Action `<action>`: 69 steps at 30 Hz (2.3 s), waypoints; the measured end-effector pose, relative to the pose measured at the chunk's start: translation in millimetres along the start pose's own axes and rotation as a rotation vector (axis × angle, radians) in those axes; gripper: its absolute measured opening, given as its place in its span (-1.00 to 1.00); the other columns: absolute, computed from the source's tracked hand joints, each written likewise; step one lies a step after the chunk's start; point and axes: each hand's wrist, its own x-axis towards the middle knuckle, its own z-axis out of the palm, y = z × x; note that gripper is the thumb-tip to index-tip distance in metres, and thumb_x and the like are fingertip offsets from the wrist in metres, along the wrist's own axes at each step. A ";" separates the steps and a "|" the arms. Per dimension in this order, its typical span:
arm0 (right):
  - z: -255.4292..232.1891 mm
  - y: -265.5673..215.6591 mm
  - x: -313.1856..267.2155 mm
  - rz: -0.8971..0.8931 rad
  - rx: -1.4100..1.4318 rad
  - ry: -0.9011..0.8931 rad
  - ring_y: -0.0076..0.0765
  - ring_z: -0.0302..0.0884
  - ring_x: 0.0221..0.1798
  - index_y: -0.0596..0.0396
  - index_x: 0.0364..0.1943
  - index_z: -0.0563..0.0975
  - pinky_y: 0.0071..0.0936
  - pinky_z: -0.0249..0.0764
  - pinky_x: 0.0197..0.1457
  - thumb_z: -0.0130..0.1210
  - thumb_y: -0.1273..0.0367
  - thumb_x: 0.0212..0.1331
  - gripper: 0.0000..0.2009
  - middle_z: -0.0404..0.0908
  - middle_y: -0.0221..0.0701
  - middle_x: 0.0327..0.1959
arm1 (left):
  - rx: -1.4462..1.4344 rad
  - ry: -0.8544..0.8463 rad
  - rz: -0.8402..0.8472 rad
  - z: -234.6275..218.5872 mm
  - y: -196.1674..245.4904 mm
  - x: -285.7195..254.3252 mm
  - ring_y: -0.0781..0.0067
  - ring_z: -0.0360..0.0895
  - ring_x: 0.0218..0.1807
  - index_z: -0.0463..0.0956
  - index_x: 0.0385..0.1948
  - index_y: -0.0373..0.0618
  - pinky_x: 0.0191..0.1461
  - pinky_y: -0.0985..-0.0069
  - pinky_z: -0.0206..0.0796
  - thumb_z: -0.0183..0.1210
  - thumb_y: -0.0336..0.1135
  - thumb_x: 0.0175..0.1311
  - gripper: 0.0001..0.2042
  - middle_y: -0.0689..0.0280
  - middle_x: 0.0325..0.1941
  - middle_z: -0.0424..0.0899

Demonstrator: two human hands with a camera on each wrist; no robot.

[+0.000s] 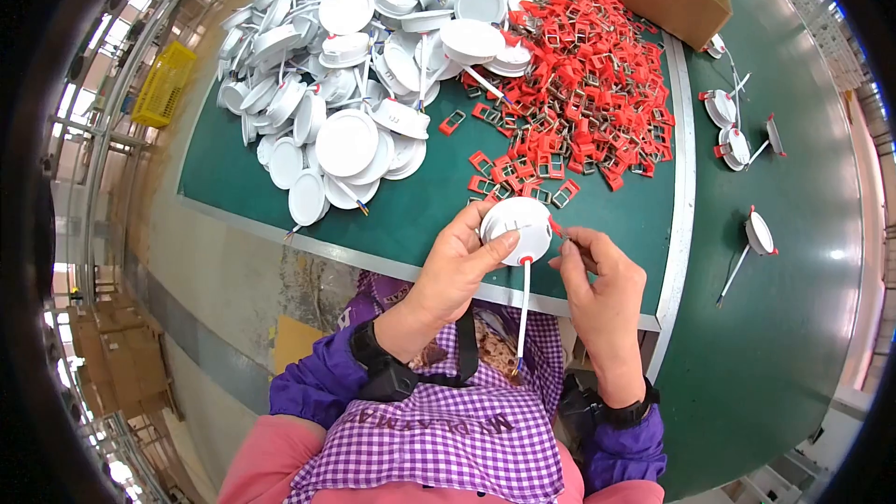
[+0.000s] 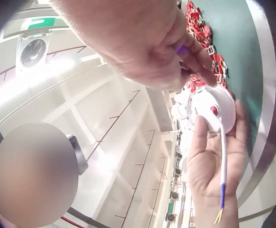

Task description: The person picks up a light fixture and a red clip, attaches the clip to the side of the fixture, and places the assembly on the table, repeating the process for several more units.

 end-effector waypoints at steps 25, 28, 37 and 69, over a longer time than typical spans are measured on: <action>3.8 4.2 -8.7 0.071 0.295 0.023 -0.48 0.59 -0.39 0.24 -0.07 0.36 -0.59 0.44 -0.41 0.08 0.55 0.11 -0.71 0.58 -0.30 -0.33 | 0.180 -0.135 0.126 0.8 5.1 -4.8 0.67 0.45 -0.16 0.33 -0.05 -0.20 -0.12 0.65 0.36 0.11 -0.47 0.22 -0.72 0.39 -0.17 0.48; 0.7 -1.7 -10.2 0.185 0.369 -0.066 -0.50 0.56 -0.37 0.24 0.04 0.30 -0.60 0.45 -0.38 0.06 0.55 0.13 -0.63 0.58 -0.28 -0.26 | 0.063 -0.142 0.019 2.9 7.3 -8.8 0.65 0.47 -0.13 0.32 -0.04 -0.20 -0.09 0.63 0.39 0.11 -0.47 0.21 -0.71 0.37 -0.16 0.50; 11.8 6.8 -9.3 0.228 0.489 -0.113 -0.62 0.47 -0.47 0.25 0.05 0.30 -0.69 0.39 -0.44 0.04 0.55 0.13 -0.63 0.59 -0.29 -0.35 | 0.082 -0.113 -0.095 -4.6 9.1 -13.6 0.59 0.50 -0.10 0.35 -0.04 -0.22 -0.03 0.60 0.39 0.15 -0.49 0.17 -0.68 0.32 -0.14 0.55; 19.7 29.8 40.3 -0.281 -0.625 -0.008 -0.04 0.48 -0.40 0.13 -0.34 0.44 -0.24 0.41 -0.35 0.08 0.43 0.06 -0.89 0.46 -0.26 -0.39 | 0.701 -0.273 0.370 -18.5 49.8 -21.7 0.56 0.50 -0.32 0.48 -0.25 -0.23 -0.24 0.60 0.33 0.34 -0.39 -0.04 -0.69 0.30 -0.32 0.57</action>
